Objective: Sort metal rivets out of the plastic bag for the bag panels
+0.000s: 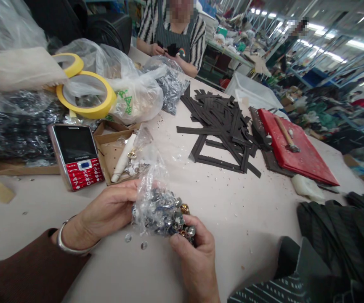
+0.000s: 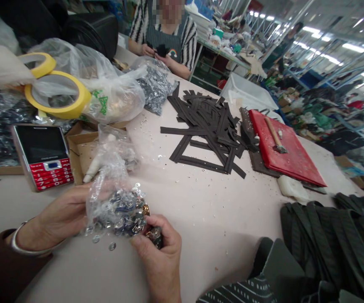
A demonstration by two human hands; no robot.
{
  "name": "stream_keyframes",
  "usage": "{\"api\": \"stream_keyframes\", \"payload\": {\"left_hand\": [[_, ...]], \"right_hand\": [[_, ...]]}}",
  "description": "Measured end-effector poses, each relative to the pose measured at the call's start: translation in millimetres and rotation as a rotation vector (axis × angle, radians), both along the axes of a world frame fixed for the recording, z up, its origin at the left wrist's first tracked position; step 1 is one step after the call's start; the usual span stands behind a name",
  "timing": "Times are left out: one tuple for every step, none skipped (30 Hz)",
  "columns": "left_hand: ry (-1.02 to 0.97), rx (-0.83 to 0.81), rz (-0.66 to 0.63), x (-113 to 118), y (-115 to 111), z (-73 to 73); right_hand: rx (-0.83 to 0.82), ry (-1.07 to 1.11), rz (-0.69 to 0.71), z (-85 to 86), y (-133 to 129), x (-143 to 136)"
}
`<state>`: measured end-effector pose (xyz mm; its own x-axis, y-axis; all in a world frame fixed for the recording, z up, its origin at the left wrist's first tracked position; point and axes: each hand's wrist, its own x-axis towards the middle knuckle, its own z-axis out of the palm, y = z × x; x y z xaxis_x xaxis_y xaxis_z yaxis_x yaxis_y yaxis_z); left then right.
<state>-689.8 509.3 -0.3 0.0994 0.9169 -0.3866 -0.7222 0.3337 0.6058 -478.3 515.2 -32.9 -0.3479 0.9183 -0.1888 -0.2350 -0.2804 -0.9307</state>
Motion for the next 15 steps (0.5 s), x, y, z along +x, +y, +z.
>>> {"api": "stream_keyframes", "payload": {"left_hand": [[0.02, -0.014, 0.012, 0.5, 0.2, 2.6], [0.041, -0.025, 0.029, 1.0, 0.4, 5.0], [0.058, -0.032, 0.047, 1.4, 0.5, 7.1], [0.079, -0.036, 0.059, 1.7, 0.5, 8.8], [0.098, -0.04, 0.066, 1.9, 0.5, 10.0], [0.115, -0.041, 0.066, 2.0, 0.4, 10.7], [0.131, -0.045, 0.06, 2.0, 0.4, 10.9], [0.143, -0.048, 0.052, 1.9, 0.4, 10.9], [0.151, -0.054, 0.047, 1.7, 0.4, 10.8], [0.157, -0.055, 0.045, 1.6, 0.6, 10.7], [0.161, -0.056, 0.041, 1.4, 0.8, 10.6], [0.166, -0.052, 0.038, 1.3, 1.0, 10.7], [0.161, -0.045, 0.034, 1.2, 1.4, 10.8], [0.152, -0.034, 0.032, 1.1, 1.8, 10.9], [0.141, -0.025, 0.033, 1.0, 2.2, 10.8]], "right_hand": [[0.001, 0.014, 0.006, -1.0, -0.3, 0.2], [-0.001, 0.023, 0.015, -2.0, -0.3, 0.5], [-0.005, 0.027, 0.022, -3.1, -0.3, 0.7], [-0.014, 0.026, 0.025, -4.0, -0.1, 1.0], [-0.021, 0.019, 0.027, -4.7, 0.0, 1.2], [-0.019, 0.007, 0.028, -5.2, 0.0, 1.4], [-0.016, -0.014, 0.027, -5.2, -0.1, 1.5], [-0.013, -0.035, 0.027, -4.8, -0.3, 1.4], [-0.011, -0.054, 0.027, -3.8, -0.7, 1.2], [-0.005, -0.074, 0.019, -2.5, -1.2, 1.0], [0.016, -0.103, -0.003, -1.0, -1.5, 0.9], [0.07, -0.147, -0.039, 0.5, -1.6, 1.1], [0.161, -0.213, -0.076, 1.7, -1.3, 1.7], [0.296, -0.299, -0.111, 2.5, -0.4, 2.7], [0.455, -0.41, -0.14, 2.7, 1.0, 4.0]]}}
